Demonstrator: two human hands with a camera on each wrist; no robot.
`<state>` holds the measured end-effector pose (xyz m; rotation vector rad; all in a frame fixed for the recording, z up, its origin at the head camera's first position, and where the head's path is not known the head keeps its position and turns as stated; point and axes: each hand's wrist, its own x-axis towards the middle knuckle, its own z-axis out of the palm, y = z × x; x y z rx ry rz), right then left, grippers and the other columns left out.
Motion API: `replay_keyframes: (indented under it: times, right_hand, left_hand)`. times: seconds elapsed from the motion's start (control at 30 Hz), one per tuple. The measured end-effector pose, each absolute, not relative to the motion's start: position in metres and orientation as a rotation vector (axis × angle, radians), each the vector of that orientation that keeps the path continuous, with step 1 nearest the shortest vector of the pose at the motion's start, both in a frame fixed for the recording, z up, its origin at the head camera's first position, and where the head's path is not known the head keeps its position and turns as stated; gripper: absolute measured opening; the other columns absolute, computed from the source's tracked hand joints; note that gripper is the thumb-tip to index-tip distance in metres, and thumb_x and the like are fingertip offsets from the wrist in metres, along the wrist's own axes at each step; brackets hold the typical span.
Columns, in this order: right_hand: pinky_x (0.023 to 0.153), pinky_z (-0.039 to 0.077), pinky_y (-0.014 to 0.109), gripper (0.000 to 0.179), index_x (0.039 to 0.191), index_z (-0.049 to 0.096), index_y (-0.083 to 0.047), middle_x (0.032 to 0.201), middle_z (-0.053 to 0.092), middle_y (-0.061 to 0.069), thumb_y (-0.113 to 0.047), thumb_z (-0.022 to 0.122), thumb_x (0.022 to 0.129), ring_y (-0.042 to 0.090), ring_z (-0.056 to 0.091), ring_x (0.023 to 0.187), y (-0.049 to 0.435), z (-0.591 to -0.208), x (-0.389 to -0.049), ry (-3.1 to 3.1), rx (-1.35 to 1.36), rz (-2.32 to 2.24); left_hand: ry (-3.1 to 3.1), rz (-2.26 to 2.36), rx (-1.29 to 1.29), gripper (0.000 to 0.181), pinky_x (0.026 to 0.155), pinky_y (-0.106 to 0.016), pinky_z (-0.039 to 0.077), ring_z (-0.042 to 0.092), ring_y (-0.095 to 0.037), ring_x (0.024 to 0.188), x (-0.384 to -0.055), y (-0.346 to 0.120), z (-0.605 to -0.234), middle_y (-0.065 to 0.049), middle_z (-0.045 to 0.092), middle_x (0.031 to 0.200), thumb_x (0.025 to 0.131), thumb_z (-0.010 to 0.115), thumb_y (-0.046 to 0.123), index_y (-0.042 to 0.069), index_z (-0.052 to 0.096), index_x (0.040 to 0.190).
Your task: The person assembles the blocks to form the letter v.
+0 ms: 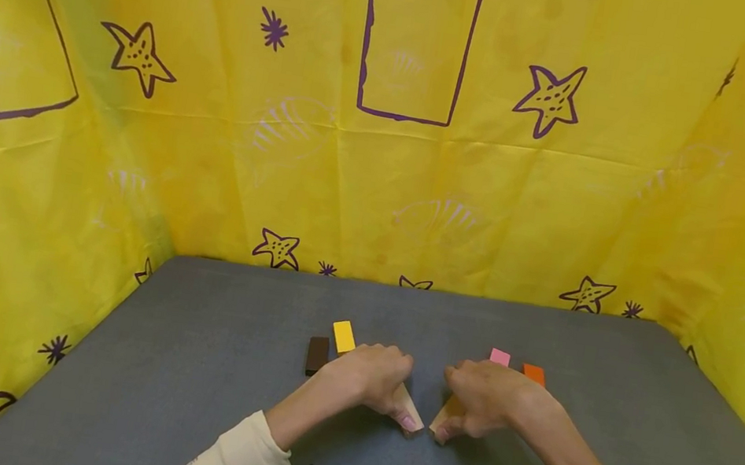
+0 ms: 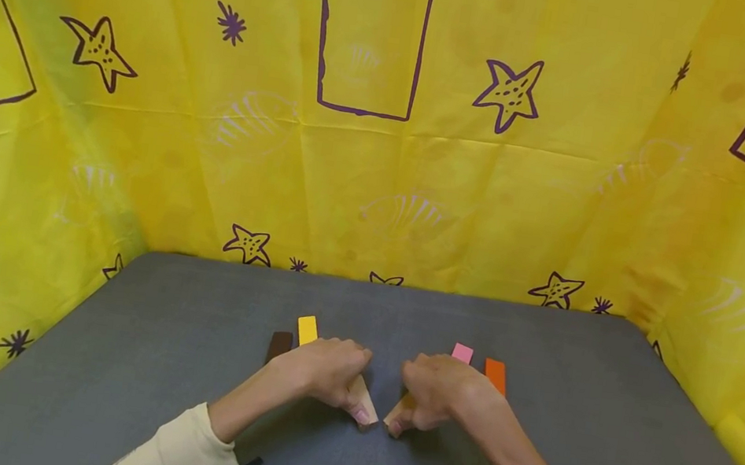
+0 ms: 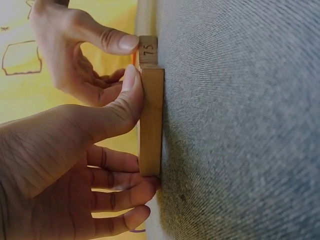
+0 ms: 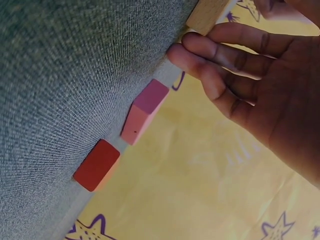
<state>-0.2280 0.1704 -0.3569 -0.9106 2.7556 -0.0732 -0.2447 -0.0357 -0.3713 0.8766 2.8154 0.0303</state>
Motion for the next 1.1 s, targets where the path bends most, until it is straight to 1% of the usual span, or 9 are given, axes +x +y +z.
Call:
replay_keyframes:
  times: [0.23, 0.63, 0.87, 1.1]
  right_hand:
    - [0.065, 0.038, 0.031, 0.050, 0.095, 0.063, -0.011, 0.080, 0.051, -0.005, -0.051, 0.088, 0.079, 0.014, 0.047, 0.068, 0.1692, -0.3574, -0.2277, 2.752, -0.898, -0.080]
    - [0.065, 0.040, 0.029, 0.050, 0.093, 0.063, -0.012, 0.079, 0.053, -0.006, -0.055, 0.087, 0.079, 0.012, 0.046, 0.069, 0.1685, -0.3569, -0.2287, 2.753, -0.939, -0.067]
    - [0.064, 0.041, 0.029, 0.050, 0.092, 0.063, -0.012, 0.079, 0.054, -0.006, -0.054, 0.087, 0.079, 0.011, 0.046, 0.067, 0.1690, -0.3569, -0.2284, 2.759, -0.949, -0.063]
    - [0.065, 0.041, 0.029, 0.051, 0.093, 0.063, -0.012, 0.080, 0.054, -0.006, -0.055, 0.087, 0.079, 0.011, 0.047, 0.069, 0.1693, -0.3564, -0.2291, 2.748, -0.945, -0.060]
  left_hand:
    - [2.817, 0.030, 0.872, 0.061, 0.069, -0.033, 0.051, 0.056, -0.013, 0.073, -0.2449, -0.0335, -0.3721, 0.000, 0.068, 0.090, 0.074, 0.088, 0.063, 0.013, 0.070, 0.103]
    - [2.796, 0.058, 0.877, 0.058, 0.067, -0.033, 0.050, 0.056, -0.013, 0.072, -0.2458, -0.0345, -0.3700, 0.001, 0.067, 0.088, 0.073, 0.089, 0.061, 0.013, 0.070, 0.101]
    - [2.799, 0.043, 0.888, 0.058, 0.068, -0.033, 0.051, 0.056, -0.013, 0.072, -0.2467, -0.0337, -0.3711, 0.001, 0.068, 0.089, 0.073, 0.089, 0.062, 0.013, 0.070, 0.100]
    - [2.790, 0.054, 0.881, 0.058, 0.067, -0.032, 0.049, 0.056, -0.013, 0.072, -0.2472, -0.0339, -0.3713, 0.002, 0.065, 0.086, 0.073, 0.089, 0.061, 0.013, 0.069, 0.100]
